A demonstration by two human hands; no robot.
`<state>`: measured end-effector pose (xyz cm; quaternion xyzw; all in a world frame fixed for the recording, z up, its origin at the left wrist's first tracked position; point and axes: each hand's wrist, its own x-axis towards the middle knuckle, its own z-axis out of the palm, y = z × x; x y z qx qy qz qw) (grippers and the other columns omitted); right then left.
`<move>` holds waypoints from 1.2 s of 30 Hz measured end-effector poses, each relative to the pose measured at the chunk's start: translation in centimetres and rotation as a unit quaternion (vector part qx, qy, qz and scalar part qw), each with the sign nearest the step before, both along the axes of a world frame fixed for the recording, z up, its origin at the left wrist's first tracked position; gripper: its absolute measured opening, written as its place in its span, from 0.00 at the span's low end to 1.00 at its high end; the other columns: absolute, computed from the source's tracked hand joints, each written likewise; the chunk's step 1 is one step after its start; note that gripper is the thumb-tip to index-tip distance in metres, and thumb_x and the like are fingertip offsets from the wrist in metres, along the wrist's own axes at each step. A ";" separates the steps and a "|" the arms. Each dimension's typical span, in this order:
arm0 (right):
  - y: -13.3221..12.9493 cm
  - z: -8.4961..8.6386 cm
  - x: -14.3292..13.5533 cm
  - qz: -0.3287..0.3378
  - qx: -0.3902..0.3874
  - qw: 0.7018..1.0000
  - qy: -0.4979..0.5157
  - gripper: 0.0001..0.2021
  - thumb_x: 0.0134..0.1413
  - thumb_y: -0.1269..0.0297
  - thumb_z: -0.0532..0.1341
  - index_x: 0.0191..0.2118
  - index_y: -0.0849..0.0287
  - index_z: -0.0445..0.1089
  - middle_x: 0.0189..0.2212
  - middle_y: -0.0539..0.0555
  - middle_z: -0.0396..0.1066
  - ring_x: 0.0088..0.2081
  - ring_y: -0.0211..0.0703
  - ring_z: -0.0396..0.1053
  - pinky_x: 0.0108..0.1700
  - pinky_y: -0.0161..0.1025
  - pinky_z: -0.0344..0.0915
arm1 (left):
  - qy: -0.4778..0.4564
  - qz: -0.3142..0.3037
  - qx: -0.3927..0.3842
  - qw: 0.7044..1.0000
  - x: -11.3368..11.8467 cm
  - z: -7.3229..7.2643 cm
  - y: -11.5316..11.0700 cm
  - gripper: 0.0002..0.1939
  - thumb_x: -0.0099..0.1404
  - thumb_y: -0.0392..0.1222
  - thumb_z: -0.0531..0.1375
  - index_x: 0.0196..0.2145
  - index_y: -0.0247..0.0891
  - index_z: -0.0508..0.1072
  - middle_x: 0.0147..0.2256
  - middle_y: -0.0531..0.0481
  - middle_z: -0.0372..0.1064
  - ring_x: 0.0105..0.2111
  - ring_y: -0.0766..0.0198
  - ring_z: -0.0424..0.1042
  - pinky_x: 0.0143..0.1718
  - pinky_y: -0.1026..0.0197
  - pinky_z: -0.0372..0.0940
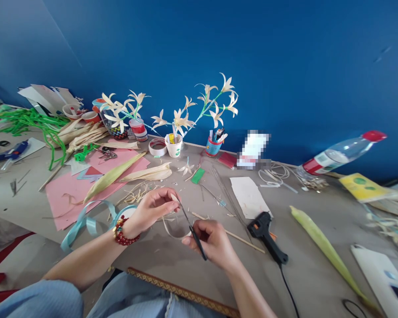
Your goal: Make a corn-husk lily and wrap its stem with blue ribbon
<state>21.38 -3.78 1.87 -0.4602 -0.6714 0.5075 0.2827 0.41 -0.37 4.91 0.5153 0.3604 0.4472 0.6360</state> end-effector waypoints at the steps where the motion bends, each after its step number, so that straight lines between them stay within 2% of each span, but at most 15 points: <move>1: 0.0 0.0 0.0 -0.001 0.002 1.000 -0.003 0.30 0.46 0.38 0.63 0.18 0.56 0.50 0.17 0.44 0.46 0.22 0.33 0.44 0.22 0.33 0.42 | -0.003 -0.002 0.002 1.000 0.0 0.1 0.0 0.09 0.62 0.44 0.63 0.30 0.35 0.70 0.29 0.50 0.70 0.30 0.67 0.68 0.33 0.64 0.62; 4: 0.0 -0.1 0.0 -0.009 0.000 1.000 -0.012 0.30 0.45 0.37 0.63 0.17 0.56 0.49 0.15 0.43 0.47 0.20 0.33 0.46 0.21 0.33 0.43 | -0.004 -0.006 0.009 1.000 0.0 0.2 0.0 0.09 0.63 0.43 0.63 0.30 0.35 0.70 0.30 0.50 0.70 0.30 0.67 0.68 0.34 0.65 0.62; 7: 0.3 0.1 0.0 -0.026 -0.012 0.999 -0.016 0.29 0.46 0.36 0.61 0.18 0.55 0.52 0.14 0.45 0.53 0.19 0.34 0.52 0.21 0.33 0.48 | 0.004 -0.006 0.016 1.000 -0.1 0.4 -0.1 0.09 0.63 0.44 0.63 0.30 0.35 0.71 0.30 0.49 0.70 0.31 0.66 0.69 0.35 0.64 0.63; 10: 0.7 0.1 0.2 -0.071 0.040 0.993 -0.081 0.25 0.50 0.40 0.60 0.19 0.56 0.56 0.15 0.47 0.57 0.20 0.36 0.55 0.23 0.34 0.51 | 0.013 -0.011 0.019 1.000 0.0 0.3 -0.1 0.11 0.63 0.46 0.61 0.31 0.34 0.73 0.31 0.47 0.72 0.32 0.64 0.70 0.36 0.62 0.65; 13: 1.2 0.1 0.5 -0.119 0.137 0.957 -0.228 0.20 0.52 0.46 0.62 0.21 0.56 0.61 0.17 0.47 0.61 0.21 0.38 0.57 0.24 0.34 0.51 | 0.023 -0.016 0.027 0.999 0.1 0.0 0.0 0.13 0.65 0.48 0.60 0.32 0.34 0.76 0.30 0.46 0.72 0.32 0.63 0.71 0.37 0.61 0.65; 15: 1.3 0.2 0.7 -0.128 0.166 0.926 -0.314 0.18 0.53 0.48 0.61 0.23 0.56 0.64 0.20 0.49 0.65 0.22 0.40 0.61 0.25 0.35 0.51 | 0.033 -0.012 0.034 0.999 0.2 -0.2 0.0 0.15 0.66 0.49 0.58 0.32 0.34 0.77 0.31 0.45 0.73 0.32 0.62 0.71 0.38 0.61 0.66; 19: 1.1 0.5 0.7 -0.143 0.168 0.877 -0.427 0.17 0.57 0.48 0.58 0.25 0.56 0.67 0.24 0.52 0.72 0.25 0.44 0.69 0.25 0.36 0.48 | 0.051 0.004 0.042 0.998 0.4 -0.7 0.1 0.16 0.68 0.49 0.56 0.32 0.34 0.76 0.31 0.45 0.73 0.32 0.62 0.71 0.39 0.60 0.66; 23: 1.0 0.9 0.4 -0.157 0.156 0.845 -0.486 0.18 0.57 0.46 0.59 0.28 0.55 0.71 0.25 0.54 0.75 0.28 0.49 0.74 0.25 0.37 0.46 | 0.073 0.012 0.040 0.996 0.6 -1.1 0.1 0.15 0.67 0.48 0.57 0.30 0.34 0.75 0.30 0.46 0.73 0.31 0.63 0.70 0.38 0.61 0.65; 27: 1.2 1.1 0.0 -0.166 0.160 0.834 -0.502 0.16 0.57 0.47 0.60 0.30 0.55 0.73 0.27 0.56 0.78 0.31 0.51 0.76 0.25 0.37 0.50 | 0.102 0.019 0.045 0.994 0.7 -1.4 -0.1 0.13 0.65 0.47 0.59 0.30 0.35 0.73 0.28 0.48 0.71 0.30 0.63 0.69 0.35 0.62 0.62; 36: 1.9 0.7 -0.8 -0.151 0.135 0.835 -0.512 0.14 0.56 0.51 0.62 0.35 0.57 0.74 0.33 0.58 0.79 0.36 0.54 0.78 0.31 0.37 0.62 | 0.110 0.026 0.034 0.993 1.1 -1.6 -0.4 0.10 0.63 0.45 0.60 0.30 0.35 0.71 0.25 0.52 0.68 0.27 0.66 0.66 0.31 0.65 0.59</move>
